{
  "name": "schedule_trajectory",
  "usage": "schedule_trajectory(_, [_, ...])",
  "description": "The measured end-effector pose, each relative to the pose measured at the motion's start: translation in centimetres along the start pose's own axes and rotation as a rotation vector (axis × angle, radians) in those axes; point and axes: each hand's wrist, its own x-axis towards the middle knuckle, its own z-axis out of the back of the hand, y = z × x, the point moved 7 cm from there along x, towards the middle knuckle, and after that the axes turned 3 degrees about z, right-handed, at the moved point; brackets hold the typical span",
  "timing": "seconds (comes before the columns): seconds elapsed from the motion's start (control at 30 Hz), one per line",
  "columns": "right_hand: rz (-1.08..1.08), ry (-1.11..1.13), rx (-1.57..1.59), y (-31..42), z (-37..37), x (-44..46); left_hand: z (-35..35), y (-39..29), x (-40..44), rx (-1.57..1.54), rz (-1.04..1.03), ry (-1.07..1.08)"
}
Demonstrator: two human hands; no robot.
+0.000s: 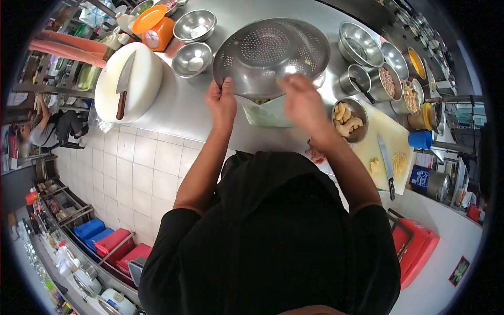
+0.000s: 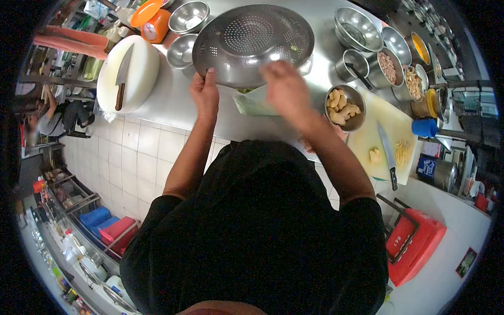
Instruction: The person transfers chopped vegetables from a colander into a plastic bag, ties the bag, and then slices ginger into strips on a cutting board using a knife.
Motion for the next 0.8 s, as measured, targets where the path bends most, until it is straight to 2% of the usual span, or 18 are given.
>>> schedule_trajectory(0.03, [-0.026, -0.129, -0.048, -1.0, 1.5, 0.8, -0.3, -0.3, -0.1, -0.037, -0.01, 0.007])
schedule_trajectory(0.13, [-0.033, -0.082, -0.378, -3.7, 0.8, 2.2, -1.2, -0.9, -0.4, -0.094, -0.048, 0.034])
schedule_trajectory(0.23, [-0.104, 0.187, -0.078, -3.8, -5.9, -2.8, -1.8, -0.7, 0.0, -0.069, -0.097, 0.049])
schedule_trajectory(0.33, [-0.075, 0.137, 0.271, 0.6, -4.7, -2.7, -1.0, -0.5, 0.1, -0.034, -0.081, 0.029])
schedule_trajectory(0.4, [-0.091, -0.039, 0.176, 0.6, -2.3, -0.1, -0.3, -0.4, 0.0, 0.062, -0.025, 0.023])
schedule_trajectory(0.43, [-0.102, -0.137, 0.118, -0.2, -1.4, 1.2, -0.4, -0.5, 0.0, -0.002, -0.04, 0.028])
schedule_trajectory(0.47, [-0.017, -0.077, -0.042, -0.8, -2.4, 1.9, -0.7, -0.6, 0.0, -0.072, -0.057, 0.034])
schedule_trajectory(0.5, [0.002, 0.028, -0.019, -0.8, -3.9, 1.0, -1.0, -0.6, 0.0, -0.144, -0.073, 0.037])
schedule_trajectory(0.57, [0.056, 0.241, 0.031, 0.4, -6.6, -1.4, -0.8, 0.1, 0.0, -0.058, -0.073, 0.076])
schedule_trajectory(0.6, [-0.011, 0.396, 0.229, 1.7, -6.8, -2.1, -0.5, 0.4, 0.1, -0.015, -0.073, 0.082])
schedule_trajectory(0.7, [0.005, 0.095, 0.202, 2.2, -4.3, 0.1, -0.4, -0.5, -0.4, -0.048, -0.055, 0.001])
schedule_trajectory(0.73, [0.044, -0.087, 0.172, 1.3, -3.8, 1.6, -0.5, -0.3, -0.4, -0.077, -0.048, 0.009])
schedule_trajectory(0.8, [0.149, 0.01, 0.112, 1.2, -5.9, 2.4, -0.9, -0.3, -0.3, -0.139, -0.043, 0.034])
